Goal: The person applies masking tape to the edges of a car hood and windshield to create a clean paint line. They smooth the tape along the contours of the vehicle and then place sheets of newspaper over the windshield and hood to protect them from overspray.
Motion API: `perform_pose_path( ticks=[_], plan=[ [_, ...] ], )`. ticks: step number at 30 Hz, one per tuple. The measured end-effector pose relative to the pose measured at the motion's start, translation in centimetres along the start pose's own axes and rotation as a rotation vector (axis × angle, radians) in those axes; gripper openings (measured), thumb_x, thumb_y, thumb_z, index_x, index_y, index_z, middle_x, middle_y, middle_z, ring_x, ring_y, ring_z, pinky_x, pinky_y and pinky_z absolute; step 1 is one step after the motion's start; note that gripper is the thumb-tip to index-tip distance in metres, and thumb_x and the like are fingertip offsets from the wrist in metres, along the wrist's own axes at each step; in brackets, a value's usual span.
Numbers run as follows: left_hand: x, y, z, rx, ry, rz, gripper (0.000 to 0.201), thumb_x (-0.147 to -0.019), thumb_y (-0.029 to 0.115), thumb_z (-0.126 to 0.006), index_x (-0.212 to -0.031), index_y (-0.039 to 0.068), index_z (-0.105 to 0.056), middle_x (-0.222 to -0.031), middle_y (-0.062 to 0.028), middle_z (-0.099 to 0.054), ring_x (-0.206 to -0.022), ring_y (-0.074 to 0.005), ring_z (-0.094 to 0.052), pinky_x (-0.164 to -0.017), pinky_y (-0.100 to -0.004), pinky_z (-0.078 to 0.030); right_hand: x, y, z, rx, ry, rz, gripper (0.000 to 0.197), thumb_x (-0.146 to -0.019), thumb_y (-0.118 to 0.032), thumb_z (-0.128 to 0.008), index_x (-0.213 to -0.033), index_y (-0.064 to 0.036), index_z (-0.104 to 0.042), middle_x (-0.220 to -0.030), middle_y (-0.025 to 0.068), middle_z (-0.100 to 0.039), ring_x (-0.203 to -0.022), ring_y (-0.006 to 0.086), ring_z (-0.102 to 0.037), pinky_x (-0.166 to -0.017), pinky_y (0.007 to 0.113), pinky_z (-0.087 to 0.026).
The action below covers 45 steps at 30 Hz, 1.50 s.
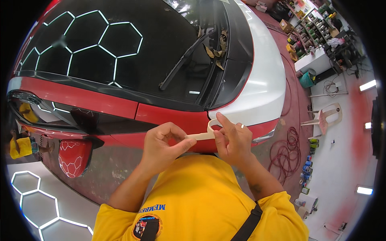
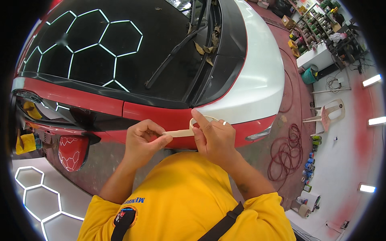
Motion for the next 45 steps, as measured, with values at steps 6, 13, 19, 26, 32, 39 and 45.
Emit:
perform_pose_path(
  ticks=[6,13,19,26,32,39,45],
  plan=[
    [-1.4,0.1,-3.9,-0.255,0.292,-0.445,0.014,-0.095,0.002,-0.087,-0.091,0.0,-0.073,-0.086,-0.0052,-0.077,-0.08,-0.0095,-0.072,-0.069,-0.0233,-0.054,-2.6,5.3,0.6,0.064,0.145,0.12,0.032,-0.094,-0.006,-0.078,-0.126,-0.0086,-0.074,-0.079,0.0025,-0.076,-0.055,0.0198,-0.061,-0.055,0.032,-0.042],
    [-5.4,5.8,-2.7,-0.474,0.603,-0.25,0.012,-0.095,0.001,-0.086,-0.096,0.001,-0.075,-0.088,-0.0028,-0.075,-0.081,-0.0068,-0.066,-0.072,-0.0208,-0.051,-7.6,22.1,1.0,0.159,0.13,0.064,0.036,-0.1,-0.014,-0.079,-0.135,-0.0098,-0.07,-0.089,0.0074,-0.069,-0.088,0.0265,-0.069,-0.085,0.042,-0.054],
    [-5.2,5.6,-4.6,-0.594,0.597,-0.091,0.01,-0.095,0.003,-0.086,-0.097,0.0,-0.077,-0.088,-0.0024,-0.076,-0.081,-0.0083,-0.067,-0.074,-0.0238,-0.053,-8.3,22.7,-1.9,0.027,-0.037,0.214,0.035,-0.091,-0.015,-0.085,-0.125,-0.015,-0.078,-0.117,0.0034,-0.069,-0.117,0.0286,-0.065,-0.102,0.048,-0.048],
    [-6.4,4.3,-7.3,-0.577,0.534,0.067,0.009,-0.093,0.001,-0.087,-0.099,0.001,-0.079,-0.09,-0.0028,-0.077,-0.079,-0.0075,-0.063,-0.073,-0.0233,-0.048,-13.9,19.2,-5.5,-0.72,-0.712,0.334,0.029,-0.092,-0.017,-0.085,-0.12,-0.01,-0.08,-0.116,0.0059,-0.074,-0.116,0.0303,-0.063,-0.106,0.047,-0.046],
    [-5.7,2.2,-8.4,-0.547,0.547,0.154,0.008,-0.096,0.001,-0.085,-0.101,0.001,-0.079,-0.09,-0.0012,-0.076,-0.075,-0.0048,-0.058,-0.067,-0.0216,-0.042,-14.4,16.7,-9.8,-0.795,-1.25,0.408,0.021,-0.094,-0.025,-0.084,-0.108,-0.009,-0.085,-0.113,0.007,-0.077,-0.12,0.0294,-0.065,-0.112,0.046,-0.046],
    [-6.3,1.4,-8.2,-0.531,0.595,0.252,0.006,-0.095,0.005,-0.086,-0.098,0.004,-0.081,-0.088,0.0029,-0.077,-0.073,-0.0023,-0.054,-0.063,-0.0225,-0.037,-13.5,16.8,-11.5,-0.775,-1.213,0.435,0.017,-0.096,-0.019,-0.08,-0.108,-0.009,-0.087,-0.109,0.0076,-0.078,-0.117,0.0302,-0.067,-0.109,0.045,-0.049],
    [-7.1,1.8,-8.7,-0.671,0.537,0.237,0.008,-0.096,0.005,-0.087,-0.101,0.003,-0.08,-0.087,0.0015,-0.075,-0.073,-0.0029,-0.055,-0.064,-0.0204,-0.038,-13.2,15.5,-12.0,-0.585,-1.22,0.537,0.017,-0.094,-0.013,-0.077,-0.106,-0.0112,-0.088,-0.098,0.0077,-0.081,-0.105,0.0301,-0.073,-0.099,0.044,-0.054]
  ],
)
Point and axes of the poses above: each hand's wrist, its own x-axis away from the middle knuckle, its own z-axis out of the back of the hand, y = z × x, the point moved 3 cm from there along -x, towards the middle knuckle
